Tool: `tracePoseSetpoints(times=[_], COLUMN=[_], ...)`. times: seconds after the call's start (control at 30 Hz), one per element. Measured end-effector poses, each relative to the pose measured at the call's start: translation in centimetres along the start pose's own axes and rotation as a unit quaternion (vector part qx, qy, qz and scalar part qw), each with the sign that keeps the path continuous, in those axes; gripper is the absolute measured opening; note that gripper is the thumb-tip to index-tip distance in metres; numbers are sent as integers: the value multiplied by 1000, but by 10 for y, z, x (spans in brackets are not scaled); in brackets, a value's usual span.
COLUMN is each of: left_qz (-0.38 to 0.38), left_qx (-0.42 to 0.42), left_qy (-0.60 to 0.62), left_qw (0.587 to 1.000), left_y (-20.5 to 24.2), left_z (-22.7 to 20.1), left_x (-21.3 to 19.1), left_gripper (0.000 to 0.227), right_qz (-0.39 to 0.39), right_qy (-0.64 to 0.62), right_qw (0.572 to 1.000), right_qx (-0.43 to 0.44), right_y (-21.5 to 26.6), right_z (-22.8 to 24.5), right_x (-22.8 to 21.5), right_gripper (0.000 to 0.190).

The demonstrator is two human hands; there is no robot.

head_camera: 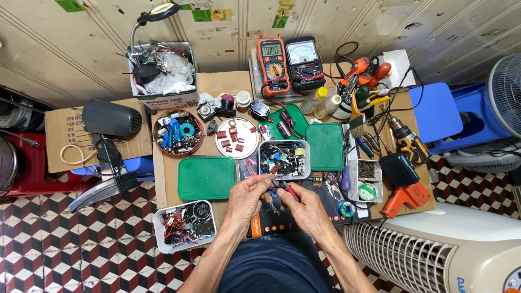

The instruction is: The person tests various small electronic components, including capacitors and batteries, using a multimeter. They pick up components from a container, connect them to the multimeter probes, and observe the readings on the display.

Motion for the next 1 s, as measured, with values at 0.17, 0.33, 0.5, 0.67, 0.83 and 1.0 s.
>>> tracePoseSetpoints(times=[0.17, 0.33, 0.5, 0.67, 0.83, 1.0], left_qz=[8, 22, 77, 119, 127, 119], left_qx=[11, 9, 11, -4, -43, -91], left_qy=[-3, 33, 121, 194, 271, 297], left_qw=[1000, 999, 990, 974, 953, 943], left_y=[-1, -8, -8, -1, -5, -7], left_z=[2, 11, 4, -7, 7, 27], left_x=[0, -1, -4, -2, -2, -4], left_gripper=[31, 32, 23, 18, 16, 14], right_qz=[-3, -8, -64, -44, 49, 134], right_qy=[-33, -75, -246, -209, -247, -323], right_qw=[999, 995, 967, 971, 964, 926], right_qx=[8, 69, 5, 109, 81, 142], right_y=[-1, 2, -5, 4, -10, -11], right_z=[-13, -18, -21, 7, -12, 7], right_x=[4, 11, -15, -20, -3, 13], right_gripper=[33, 31, 36, 46, 49, 47])
Point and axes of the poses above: each hand's wrist, its own y-axis away from the middle knuckle, its own x-axis out of the palm, z = x × y, the point moved 10 cm from there along -y, towards the middle knuckle, and after that the axes turned 11 degrees about -y, right-handed, at the moved point
